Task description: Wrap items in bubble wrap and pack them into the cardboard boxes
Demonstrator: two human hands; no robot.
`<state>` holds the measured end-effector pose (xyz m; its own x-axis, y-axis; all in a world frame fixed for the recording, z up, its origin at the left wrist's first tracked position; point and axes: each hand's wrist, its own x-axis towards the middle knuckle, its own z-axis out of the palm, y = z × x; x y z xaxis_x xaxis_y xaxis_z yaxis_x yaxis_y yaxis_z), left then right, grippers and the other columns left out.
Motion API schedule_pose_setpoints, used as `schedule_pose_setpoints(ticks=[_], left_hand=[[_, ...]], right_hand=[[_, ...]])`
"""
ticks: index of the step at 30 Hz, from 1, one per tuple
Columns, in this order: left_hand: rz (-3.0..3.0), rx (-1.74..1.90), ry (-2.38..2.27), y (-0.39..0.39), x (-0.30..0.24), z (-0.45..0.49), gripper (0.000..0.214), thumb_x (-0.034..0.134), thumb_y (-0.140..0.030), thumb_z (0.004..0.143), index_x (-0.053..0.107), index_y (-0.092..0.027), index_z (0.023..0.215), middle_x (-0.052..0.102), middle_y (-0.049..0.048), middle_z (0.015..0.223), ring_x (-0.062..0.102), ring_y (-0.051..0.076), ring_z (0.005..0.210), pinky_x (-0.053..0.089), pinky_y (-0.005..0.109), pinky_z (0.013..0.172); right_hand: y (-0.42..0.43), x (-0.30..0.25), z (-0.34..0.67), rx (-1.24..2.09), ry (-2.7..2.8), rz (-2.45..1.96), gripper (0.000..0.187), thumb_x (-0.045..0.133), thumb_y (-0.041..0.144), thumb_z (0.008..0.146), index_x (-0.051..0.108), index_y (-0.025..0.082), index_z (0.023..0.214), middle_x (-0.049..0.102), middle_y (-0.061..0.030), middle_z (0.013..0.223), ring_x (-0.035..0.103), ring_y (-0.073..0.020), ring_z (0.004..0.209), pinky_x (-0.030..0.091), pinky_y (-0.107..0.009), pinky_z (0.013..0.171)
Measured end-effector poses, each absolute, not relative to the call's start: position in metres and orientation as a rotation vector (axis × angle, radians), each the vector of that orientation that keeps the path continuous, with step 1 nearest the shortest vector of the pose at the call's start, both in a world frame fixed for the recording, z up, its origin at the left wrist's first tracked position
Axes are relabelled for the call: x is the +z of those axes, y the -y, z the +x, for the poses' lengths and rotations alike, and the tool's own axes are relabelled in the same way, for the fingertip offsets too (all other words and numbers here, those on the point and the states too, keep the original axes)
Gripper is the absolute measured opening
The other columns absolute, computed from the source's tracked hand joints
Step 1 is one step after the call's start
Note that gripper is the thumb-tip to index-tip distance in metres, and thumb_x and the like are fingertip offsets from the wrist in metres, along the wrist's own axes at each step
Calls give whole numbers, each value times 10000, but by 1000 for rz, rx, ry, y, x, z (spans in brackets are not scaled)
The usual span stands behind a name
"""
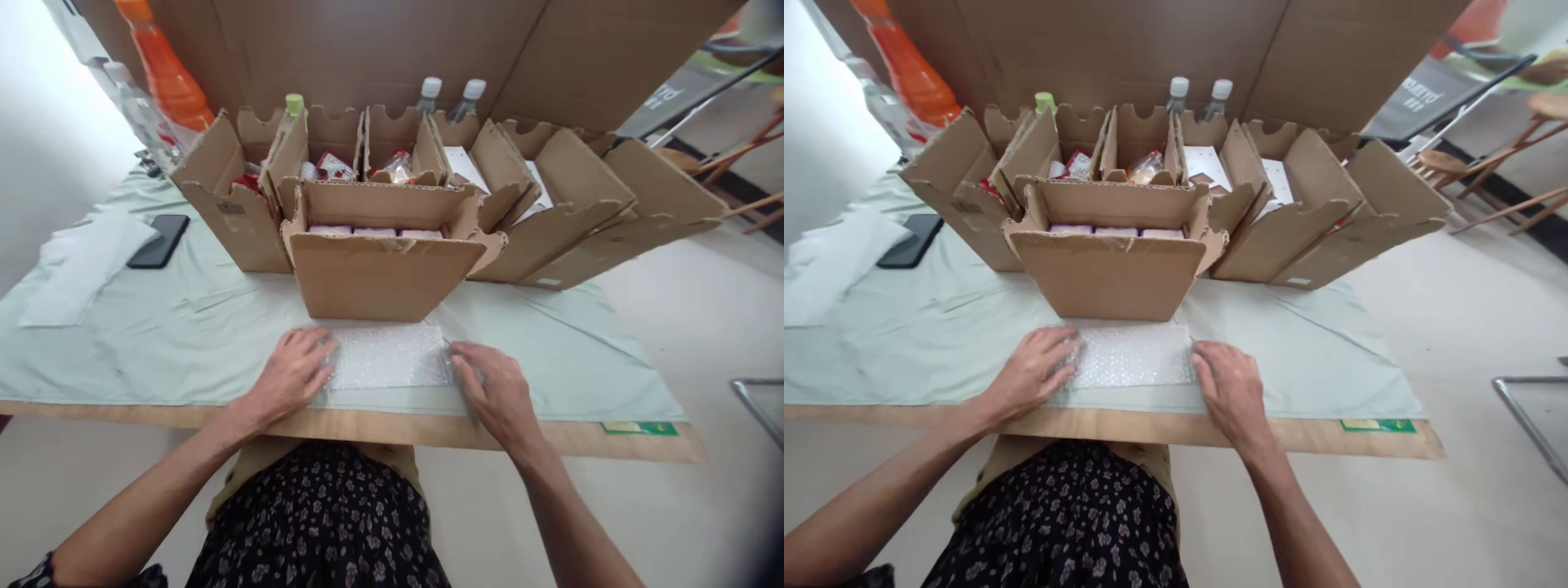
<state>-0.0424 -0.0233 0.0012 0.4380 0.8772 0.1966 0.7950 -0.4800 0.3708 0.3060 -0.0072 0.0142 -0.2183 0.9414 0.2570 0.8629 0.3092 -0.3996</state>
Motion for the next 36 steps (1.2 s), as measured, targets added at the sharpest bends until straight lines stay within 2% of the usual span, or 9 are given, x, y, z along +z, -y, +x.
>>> schedule_pose_setpoints(ticks=[4, 8, 12, 15, 19, 23, 29, 32, 36], left_hand=[[2263, 670, -1877, 6, -4, -38, 331, 589, -258, 901, 709, -183, 1201, 727, 157, 1084, 651, 342, 1017, 524, 504, 918], [2259, 603, -1817, 5, 10, -30, 116, 583, -145, 812, 674, -207, 845, 685, 79, 834, 649, 283, 835, 553, 434, 796], [2337, 1017, -1605, 26, 45, -32, 181, 556, -41, 838, 564, -220, 857, 706, 68, 1072, 695, 235, 1025, 576, 395, 902], [2545, 1363, -1455, 38, 57, -43, 239, 609, 2, 852, 547, -221, 912, 680, 93, 1245, 666, 262, 1212, 548, 447, 1022], [2824, 919, -1360, 49, 39, -68, 227, 562, 2, 877, 574, -210, 955, 716, 114, 1272, 638, 320, 1298, 523, 516, 1053], [2684, 680, -1409, 68, 34, -77, 224, 543, -65, 899, 595, -193, 1075, 708, 149, 1311, 629, 320, 1319, 452, 574, 1152], [2809, 441, -1253, 66, 42, -18, 645, 599, -380, 996, 408, -114, 1551, 404, 228, 1661, 309, 348, 1593, 250, 550, 1295], [2777, 103, -1183, 56, 20, -11, 725, 521, -518, 1027, 370, -88, 1591, 357, 221, 1691, 278, 342, 1607, 174, 546, 1310], [2731, 17, -1240, 59, 9, -39, 658, 443, -567, 1060, 388, -202, 1605, 308, 171, 1724, 258, 351, 1613, 98, 595, 1304]], right_hand=[[-25, 7, 308, 249, 2027, -1737, 346, 551, 355, 938, 738, 169, 1162, 752, -162, 1267, 657, -372, 1192, 492, -549, 979], [-34, 5, 291, 352, 1976, -1627, 131, 630, 321, 852, 708, 216, 864, 751, -134, 1260, 641, -386, 1219, 498, -582, 976], [-2, 37, 294, 260, 1883, -1281, 39, 626, 221, 923, 631, 257, 908, 771, -61, 1184, 702, -267, 1136, 528, -490, 1002], [18, 56, 299, 88, 1913, -1053, 175, 627, 94, 913, 599, 265, 928, 763, -41, 1233, 657, -264, 1275, 504, -476, 1063], [27, 38, 318, 15, 2266, -1019, 196, 553, 62, 931, 609, 249, 955, 768, -54, 1258, 662, -305, 1291, 537, -463, 950], [33, 24, 334, -31, 2362, -1169, 252, 530, 136, 975, 641, 229, 1182, 738, -104, 1321, 655, -327, 1302, 537, -489, 946], [28, 39, 260, 13, 2411, -1088, 396, 513, 193, 1026, 595, 194, 1414, 653, -125, 1468, 564, -284, 1416, 494, -475, 1098], [26, 14, 253, 88, 2646, -1026, 416, 487, 288, 1051, 600, 198, 1441, 593, -115, 1543, 543, -284, 1436, 486, -482, 1117], [38, -6, 314, -73, 2534, -1354, 436, 432, 349, 1078, 569, 245, 1479, 595, -118, 1539, 553, -318, 1420, 480, -526, 1086]])
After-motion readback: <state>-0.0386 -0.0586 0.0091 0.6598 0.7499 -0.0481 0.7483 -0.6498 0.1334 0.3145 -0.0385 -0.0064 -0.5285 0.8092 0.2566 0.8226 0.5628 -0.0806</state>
